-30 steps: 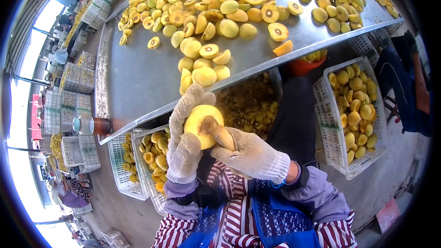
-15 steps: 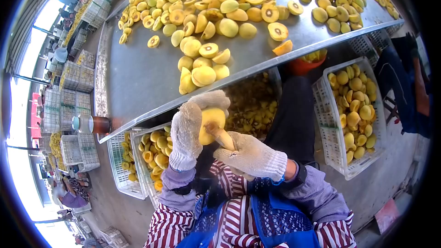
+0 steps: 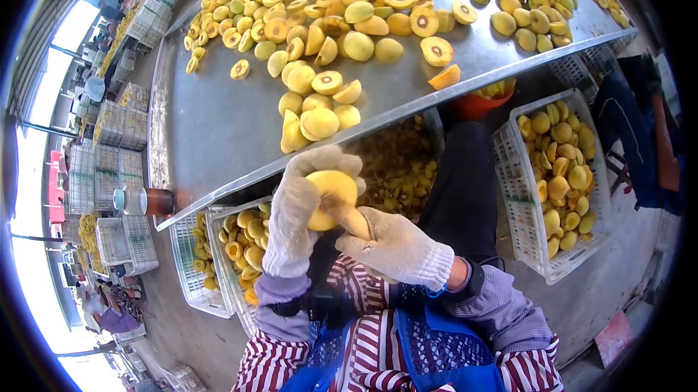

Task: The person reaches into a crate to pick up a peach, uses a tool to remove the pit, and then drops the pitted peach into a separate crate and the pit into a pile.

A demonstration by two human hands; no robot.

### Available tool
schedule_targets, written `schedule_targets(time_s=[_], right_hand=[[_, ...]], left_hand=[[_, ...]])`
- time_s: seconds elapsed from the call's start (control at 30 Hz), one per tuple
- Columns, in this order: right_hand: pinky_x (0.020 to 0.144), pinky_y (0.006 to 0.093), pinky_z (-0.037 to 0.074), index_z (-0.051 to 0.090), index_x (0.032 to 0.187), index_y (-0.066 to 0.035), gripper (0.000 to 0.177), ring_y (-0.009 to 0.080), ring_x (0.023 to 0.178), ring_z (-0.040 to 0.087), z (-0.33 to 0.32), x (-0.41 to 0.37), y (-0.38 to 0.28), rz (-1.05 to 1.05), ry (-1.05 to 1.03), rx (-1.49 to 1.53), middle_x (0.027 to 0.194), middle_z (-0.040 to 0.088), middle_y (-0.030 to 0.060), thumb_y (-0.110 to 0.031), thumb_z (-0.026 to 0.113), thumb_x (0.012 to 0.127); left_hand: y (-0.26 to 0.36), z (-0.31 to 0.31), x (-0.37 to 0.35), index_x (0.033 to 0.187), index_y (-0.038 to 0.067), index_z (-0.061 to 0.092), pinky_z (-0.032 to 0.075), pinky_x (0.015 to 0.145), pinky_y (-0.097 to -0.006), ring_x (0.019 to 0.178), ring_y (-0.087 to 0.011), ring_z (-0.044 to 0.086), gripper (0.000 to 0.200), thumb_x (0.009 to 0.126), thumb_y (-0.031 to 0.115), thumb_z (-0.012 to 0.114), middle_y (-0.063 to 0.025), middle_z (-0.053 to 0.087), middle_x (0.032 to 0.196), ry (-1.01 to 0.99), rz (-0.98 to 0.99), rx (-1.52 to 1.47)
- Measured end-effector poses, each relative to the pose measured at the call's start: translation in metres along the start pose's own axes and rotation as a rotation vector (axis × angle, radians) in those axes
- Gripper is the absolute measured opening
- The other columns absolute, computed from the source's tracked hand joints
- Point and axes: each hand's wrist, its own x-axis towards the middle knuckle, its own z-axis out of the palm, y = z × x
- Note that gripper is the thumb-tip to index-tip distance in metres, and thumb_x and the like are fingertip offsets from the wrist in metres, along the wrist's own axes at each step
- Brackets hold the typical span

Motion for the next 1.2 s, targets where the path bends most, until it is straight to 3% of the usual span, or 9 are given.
schedule_targets(time_s=[0.07,0.1,0.23,0.33,0.43,0.63,0.73,0.93,1.2], right_hand=[[0.057,0.0387,0.052,0.057,0.108,-0.002,0.038,0.0276,0.060,0.064,0.005,0.004,0.017,-0.210,0.102,-0.228,0.073,0.065,0.0139,-0.034,0.068,0.091],[0.070,0.0446,0.052,0.058,0.105,-0.003,0.040,0.0391,0.077,0.067,0.007,0.004,0.012,-0.093,0.130,-0.313,0.082,0.067,0.0206,-0.039,0.066,0.090],[0.067,0.0475,0.052,0.056,0.098,-0.003,0.041,0.0425,0.077,0.066,0.009,0.007,0.018,-0.176,0.205,-0.373,0.080,0.067,0.0221,-0.042,0.064,0.089],[0.065,0.0386,0.054,0.059,0.105,-0.002,0.040,0.0337,0.075,0.070,0.010,0.005,0.017,-0.139,0.251,-0.476,0.082,0.069,0.0181,-0.037,0.071,0.088],[0.056,0.0465,0.050,0.053,0.093,-0.004,0.040,0.0387,0.065,0.065,0.011,0.006,0.029,-0.330,0.341,-0.615,0.067,0.063,0.0183,-0.042,0.064,0.090],[0.048,0.0413,0.048,0.053,0.090,-0.007,0.034,0.0326,0.056,0.064,0.013,-0.003,0.023,-0.379,0.403,-0.856,0.059,0.059,0.0132,-0.039,0.064,0.091],[0.046,0.0390,0.047,0.054,0.089,-0.008,0.031,0.0295,0.051,0.062,0.014,-0.012,0.016,-0.607,0.508,-0.926,0.057,0.056,0.0093,-0.038,0.064,0.091],[0.044,0.0362,0.045,0.062,0.103,-0.014,0.023,0.0240,0.050,0.059,0.013,-0.006,0.024,-0.502,0.449,-0.854,0.072,0.055,0.0054,-0.033,0.065,0.090],[0.046,0.0400,0.047,0.054,0.095,-0.008,0.031,0.0309,0.052,0.062,0.012,-0.010,0.021,-0.442,0.457,-0.876,0.059,0.057,0.0092,-0.035,0.068,0.089]], left_hand=[[-0.003,0.002,-0.008,0.130,-0.003,0.051,0.055,0.085,-0.0330,0.098,-0.0224,0.066,0.053,0.100,0.040,0.057,-0.0168,0.064,0.118,0.104,0.053,0.083],[-0.003,0.005,-0.008,0.129,-0.002,0.053,0.055,0.085,-0.0321,0.098,-0.0218,0.066,0.046,0.102,0.035,0.056,-0.0162,0.064,0.119,0.163,-0.001,0.004],[-0.010,0.009,-0.013,0.127,0.000,0.055,0.055,0.086,-0.0325,0.096,-0.0218,0.066,0.042,0.103,0.033,0.054,-0.0146,0.066,0.116,0.253,0.070,0.089],[-0.018,0.014,-0.013,0.126,0.000,0.056,0.055,0.086,-0.0330,0.096,-0.0218,0.066,0.045,0.102,0.038,0.054,-0.0143,0.066,0.115,0.303,0.189,0.148],[-0.015,0.007,-0.011,0.125,0.000,0.057,0.056,0.085,-0.0327,0.096,-0.0217,0.067,0.047,0.102,0.041,0.053,-0.0143,0.066,0.115,0.231,0.000,-0.101],[-0.016,0.012,-0.014,0.128,0.000,0.055,0.057,0.083,-0.0343,0.094,-0.0242,0.068,0.055,0.100,0.047,0.054,-0.0169,0.066,0.113,0.304,0.026,0.002],[-0.007,0.002,-0.012,0.128,-0.001,0.056,0.057,0.084,-0.0356,0.093,-0.0249,0.068,0.060,0.099,0.051,0.053,-0.0174,0.067,0.111,0.321,-0.115,-0.355],[-0.014,0.004,-0.017,0.130,-0.004,0.054,0.054,0.091,-0.0343,0.101,-0.0236,0.066,0.066,0.100,0.054,0.048,-0.0173,0.066,0.117,0.169,0.001,-0.035],[-0.016,0.019,-0.024,0.132,-0.006,0.053,0.049,0.097,-0.0343,0.108,-0.0230,0.063,0.061,0.103,0.047,0.048,-0.0164,0.063,0.122,0.183,0.181,0.095]])
